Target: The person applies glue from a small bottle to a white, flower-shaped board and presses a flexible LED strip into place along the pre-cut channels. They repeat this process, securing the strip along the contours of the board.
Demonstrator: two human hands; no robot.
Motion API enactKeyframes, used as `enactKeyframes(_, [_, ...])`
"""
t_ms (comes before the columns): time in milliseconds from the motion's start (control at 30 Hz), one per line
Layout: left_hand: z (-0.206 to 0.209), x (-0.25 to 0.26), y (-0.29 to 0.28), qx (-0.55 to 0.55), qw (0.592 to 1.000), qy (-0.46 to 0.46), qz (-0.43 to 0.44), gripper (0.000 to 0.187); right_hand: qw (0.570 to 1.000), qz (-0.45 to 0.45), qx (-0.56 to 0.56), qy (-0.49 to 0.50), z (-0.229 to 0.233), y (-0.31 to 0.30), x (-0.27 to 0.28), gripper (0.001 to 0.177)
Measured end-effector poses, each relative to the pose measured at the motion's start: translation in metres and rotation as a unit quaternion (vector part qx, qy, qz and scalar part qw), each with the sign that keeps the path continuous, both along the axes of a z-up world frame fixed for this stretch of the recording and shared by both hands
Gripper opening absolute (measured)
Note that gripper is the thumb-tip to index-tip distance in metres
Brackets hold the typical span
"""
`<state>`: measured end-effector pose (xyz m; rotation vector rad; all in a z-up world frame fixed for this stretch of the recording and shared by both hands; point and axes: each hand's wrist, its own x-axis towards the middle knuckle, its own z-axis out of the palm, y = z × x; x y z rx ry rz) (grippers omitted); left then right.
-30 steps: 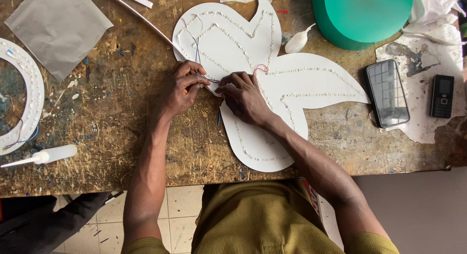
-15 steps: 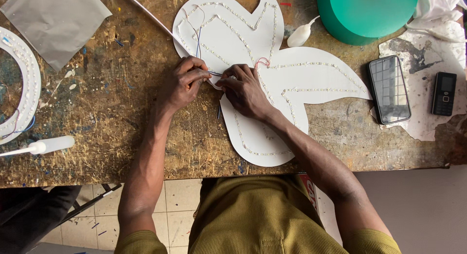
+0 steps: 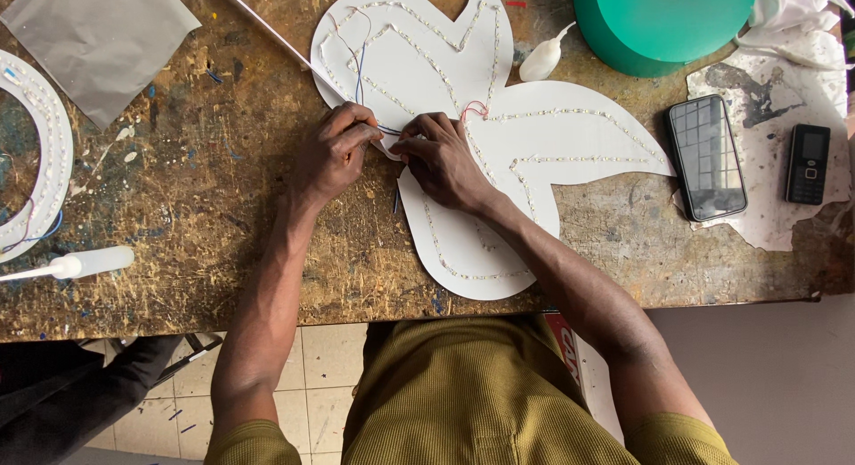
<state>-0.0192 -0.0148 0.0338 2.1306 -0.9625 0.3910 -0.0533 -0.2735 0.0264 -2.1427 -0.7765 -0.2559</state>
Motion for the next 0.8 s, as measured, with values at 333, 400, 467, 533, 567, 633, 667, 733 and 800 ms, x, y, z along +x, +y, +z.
enactKeyframes(333, [0.002,0.001,0.006,0.018,0.999,0.018,-0.019,0.006,1.0,0.003,-0.002,-0.007,0.003,0.0,-0.001,0.007])
enactKeyframes(400, [0.004,-0.001,0.006,0.017,0.999,0.022,-0.02,0.005,1.0,0.002,-0.003,-0.01,0.006,0.0,-0.003,0.006])
enactKeyframes(467, [0.007,0.001,0.005,0.029,0.999,0.015,-0.023,0.003,1.0,0.002,-0.02,-0.009,0.016,-0.002,-0.003,0.015])
enactKeyframes(533, [0.012,-0.005,0.004,0.034,0.999,0.003,-0.018,0.003,1.0,-0.002,-0.019,-0.019,0.008,-0.001,-0.002,0.012])
enactKeyframes(567, [0.015,-0.005,0.001,0.04,0.999,-0.005,-0.013,0.004,0.999,-0.005,-0.018,-0.026,0.005,-0.003,0.0,0.011])
enactKeyframes(633, [0.018,-0.008,0.0,0.041,0.999,-0.006,-0.015,0.006,0.999,-0.01,-0.014,-0.034,0.0,-0.004,0.001,0.01])
enactKeyframes(667, [0.018,-0.009,-0.001,0.045,0.999,-0.001,-0.009,0.008,0.999,-0.006,-0.007,-0.036,-0.003,-0.004,0.002,0.008])
enactKeyframes(733, [0.01,-0.003,0.0,0.045,0.999,-0.007,-0.014,0.009,0.999,-0.017,-0.012,-0.04,0.006,-0.005,-0.001,0.008])
enactKeyframes(800, [0.007,-0.003,0.001,0.049,0.999,-0.005,-0.015,0.011,0.999,-0.024,-0.012,-0.037,0.007,-0.002,-0.004,0.009])
